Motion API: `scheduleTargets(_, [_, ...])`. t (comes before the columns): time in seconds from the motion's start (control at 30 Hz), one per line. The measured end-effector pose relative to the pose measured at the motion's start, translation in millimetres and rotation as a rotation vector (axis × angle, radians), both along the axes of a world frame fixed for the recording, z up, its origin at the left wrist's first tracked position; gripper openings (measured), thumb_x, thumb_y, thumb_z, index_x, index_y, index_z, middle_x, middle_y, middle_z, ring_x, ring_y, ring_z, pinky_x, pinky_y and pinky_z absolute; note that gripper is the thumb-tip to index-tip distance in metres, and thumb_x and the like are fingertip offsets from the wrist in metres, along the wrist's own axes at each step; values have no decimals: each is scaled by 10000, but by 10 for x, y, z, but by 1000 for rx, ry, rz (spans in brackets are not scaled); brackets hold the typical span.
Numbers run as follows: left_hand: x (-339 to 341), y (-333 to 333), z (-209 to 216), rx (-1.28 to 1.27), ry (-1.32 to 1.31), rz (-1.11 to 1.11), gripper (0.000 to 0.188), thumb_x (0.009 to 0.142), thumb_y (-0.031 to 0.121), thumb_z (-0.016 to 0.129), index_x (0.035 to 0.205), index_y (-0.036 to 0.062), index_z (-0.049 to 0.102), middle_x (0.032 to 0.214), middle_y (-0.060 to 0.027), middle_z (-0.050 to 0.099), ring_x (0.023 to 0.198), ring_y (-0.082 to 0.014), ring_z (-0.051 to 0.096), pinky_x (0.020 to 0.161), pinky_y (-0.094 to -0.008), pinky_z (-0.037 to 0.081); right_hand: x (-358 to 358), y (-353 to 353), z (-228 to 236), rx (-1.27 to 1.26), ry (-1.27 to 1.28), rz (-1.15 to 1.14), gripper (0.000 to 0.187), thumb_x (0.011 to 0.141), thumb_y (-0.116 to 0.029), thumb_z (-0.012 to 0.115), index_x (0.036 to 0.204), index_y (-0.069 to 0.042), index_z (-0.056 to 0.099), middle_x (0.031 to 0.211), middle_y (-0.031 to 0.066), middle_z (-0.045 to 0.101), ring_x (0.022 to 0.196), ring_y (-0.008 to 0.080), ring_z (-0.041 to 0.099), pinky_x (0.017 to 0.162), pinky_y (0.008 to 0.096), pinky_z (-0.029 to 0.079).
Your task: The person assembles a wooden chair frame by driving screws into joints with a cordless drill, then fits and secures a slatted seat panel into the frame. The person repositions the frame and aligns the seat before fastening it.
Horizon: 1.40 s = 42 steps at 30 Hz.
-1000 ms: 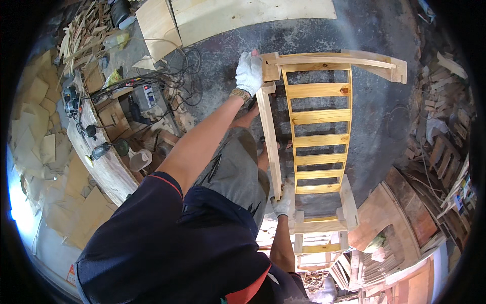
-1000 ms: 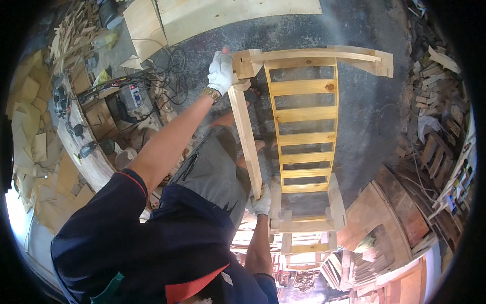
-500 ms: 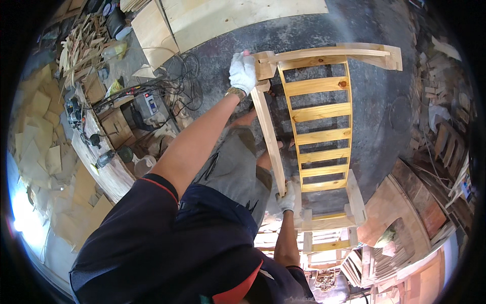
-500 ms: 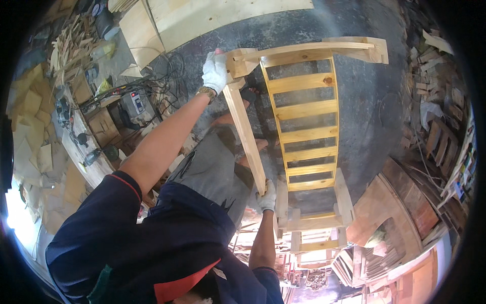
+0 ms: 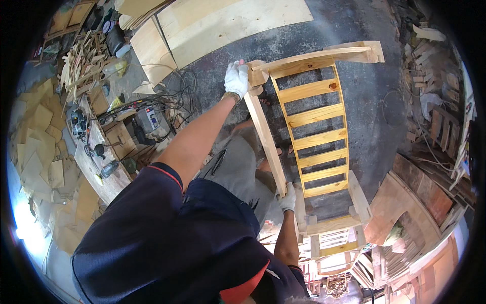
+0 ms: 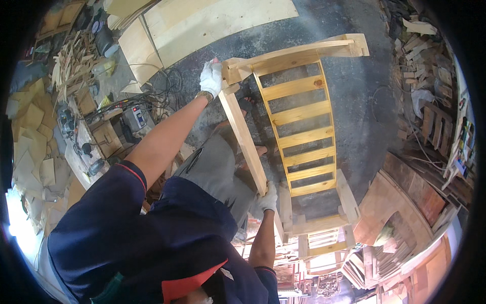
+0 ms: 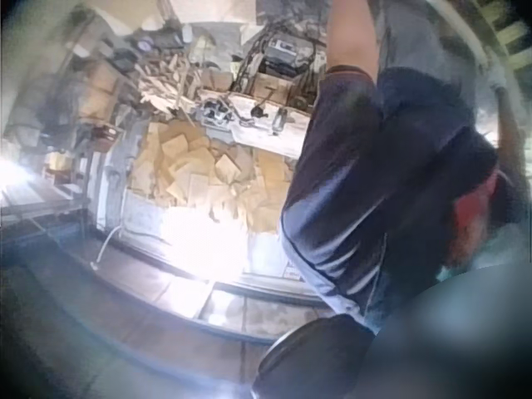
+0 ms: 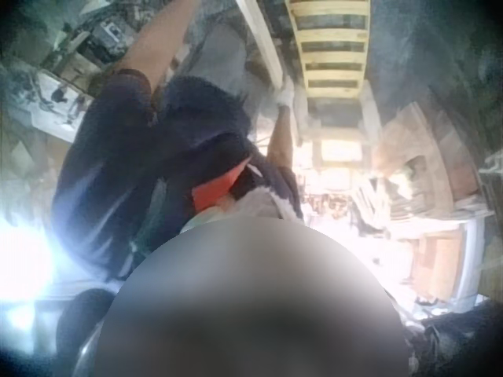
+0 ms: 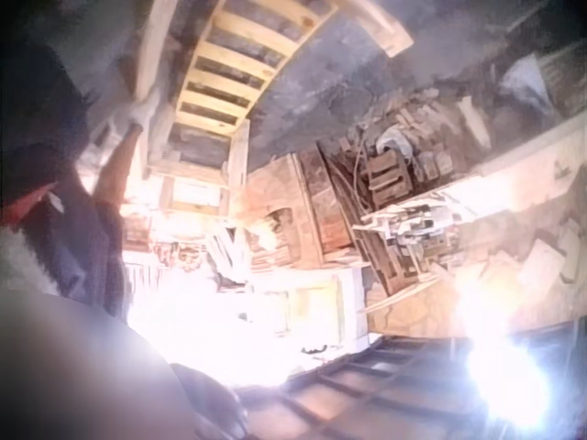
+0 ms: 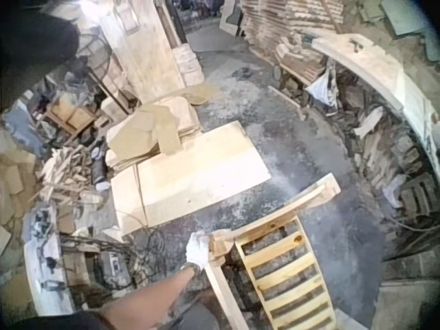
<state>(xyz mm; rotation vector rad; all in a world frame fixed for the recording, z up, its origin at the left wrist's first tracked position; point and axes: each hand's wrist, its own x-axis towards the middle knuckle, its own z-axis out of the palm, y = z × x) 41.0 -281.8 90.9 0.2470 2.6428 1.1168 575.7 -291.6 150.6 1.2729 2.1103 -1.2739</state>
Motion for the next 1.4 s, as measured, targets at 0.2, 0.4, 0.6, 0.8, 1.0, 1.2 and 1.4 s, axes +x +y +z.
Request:
scheduleTargets(0.2, [-46, 70, 77, 204, -408, 234, 749, 1040, 618, 287, 1347, -3, 573, 1351, -216, 588, 1256, -333, 557, 1072, -419, 397, -120, 271, 388, -269, -101, -30, 666, 682, -19, 737, 1320, -56, 552, 1082, 168, 670, 1002, 334, 665, 848, 405, 544])
scheduleTargets(0.4, [124, -134, 135, 609, -616, 447, 804, 1050, 635, 273, 1530, 0, 382, 1557, -160, 427, 1419, -259, 402, 1178, -358, 285, -244, 28, 846, -79, -143, -4, 568, 697, -125, 727, 1240, -57, 577, 1095, 208, 669, 1071, 442, 626, 891, 499, 524])
scheduleTargets(0.6, [132, -138, 64, 607, -565, 323, 576, 1080, 445, 363, 1441, 16, 498, 1442, -117, 523, 1315, -224, 481, 1131, -347, 342, -309, -54, 1124, -82, -149, -36, 530, 722, -132, 737, 1219, -49, 572, 1089, 217, 669, 1053, 425, 642, 878, 487, 528])
scheduleTargets(0.8, [231, -123, -37, 487, -406, 199, 604, 1086, 466, 393, 1478, 14, 476, 1466, -113, 512, 1342, -213, 465, 1163, -340, 303, -393, 78, 1245, -181, -167, -32, 489, 748, -87, 695, 1221, -28, 585, 1073, 222, 677, 1027, 394, 669, 876, 441, 536])
scheduleTargets(1.0, [182, -99, 6, 405, -333, 206, 511, 1046, 382, 404, 1376, 17, 541, 1360, -256, 540, 1322, -429, 486, 1100, -431, 383, -459, 103, 1109, -137, -60, -40, 474, 767, -90, 681, 1226, -18, 585, 1032, 225, 677, 1006, 392, 675, 849, 422, 536])
scheduleTargets(1.2, [167, -119, 231, 91, -197, 61, 376, 993, 310, 463, 1189, 8, 574, 1163, -261, 545, 1125, -470, 542, 957, -483, 458, -399, 91, 1043, -144, -102, -17, 449, 788, -92, 662, 1225, -20, 586, 1054, 227, 672, 1023, 393, 672, 860, 417, 533])
scheduleTargets(1.4, [165, -103, 208, 128, -159, 85, 347, 965, 264, 510, 1182, 2, 580, 1138, -249, 543, 1086, -460, 545, 931, -485, 458, -376, 56, 987, -175, -165, -28, 521, 764, -64, 672, 1271, -27, 561, 1095, 229, 666, 1058, 388, 664, 894, 410, 534])
